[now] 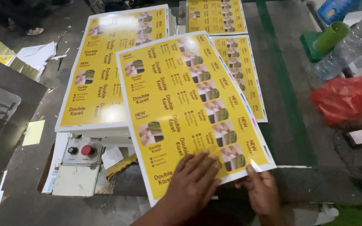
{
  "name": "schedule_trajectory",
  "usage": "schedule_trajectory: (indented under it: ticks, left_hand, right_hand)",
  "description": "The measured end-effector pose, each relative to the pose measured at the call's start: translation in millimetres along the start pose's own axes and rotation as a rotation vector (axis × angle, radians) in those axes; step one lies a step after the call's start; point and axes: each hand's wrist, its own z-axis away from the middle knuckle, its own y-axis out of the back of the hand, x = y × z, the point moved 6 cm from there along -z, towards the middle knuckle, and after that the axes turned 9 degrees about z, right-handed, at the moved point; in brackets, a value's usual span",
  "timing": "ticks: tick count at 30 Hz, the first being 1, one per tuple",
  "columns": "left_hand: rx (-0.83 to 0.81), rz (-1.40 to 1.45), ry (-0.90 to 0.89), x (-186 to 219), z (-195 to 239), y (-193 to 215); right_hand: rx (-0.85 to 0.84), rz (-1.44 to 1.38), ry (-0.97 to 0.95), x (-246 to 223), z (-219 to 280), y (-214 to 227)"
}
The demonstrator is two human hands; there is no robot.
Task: Inspecting and sorting printed commercial leaflets in a print shop.
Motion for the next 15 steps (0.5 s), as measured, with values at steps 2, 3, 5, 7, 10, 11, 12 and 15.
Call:
schedule_trajectory:
  ticks: [2,3,5,7,10,11,12,15]
  left_hand:
    - [0.045,-0.086,0.025,-25,3,16]
    - [0.091,-0.172,0.048,-38,5,25]
    - [0.133,-0.250,0.143,-71,11,42]
    - [0.178,-0.328,0.233,-97,11,58]
    - [0.269,-0.499,0.228,-116,11,74]
    - [0.220,-0.556,0.235,-126,14,71]
    - [0.173,-0.615,0.242,-136,17,68]
    - [0.092,-0.691,0.333,-148,25,55]
  right_hand:
    - [0.044,0.011,0.020,6,-3,31]
    - [0.089,0.022,0.041,8,-3,48]
    - [0.167,0.093,0.007,8,3,71]
    - [0.245,0.162,-0.023,13,6,96]
    - [0.218,0.077,0.005,22,10,122]
    - [0.244,0.116,-0.033,23,12,129]
    - [0.268,0.154,-0.071,24,13,135]
    - [0.313,0.224,-0.054,38,15,160]
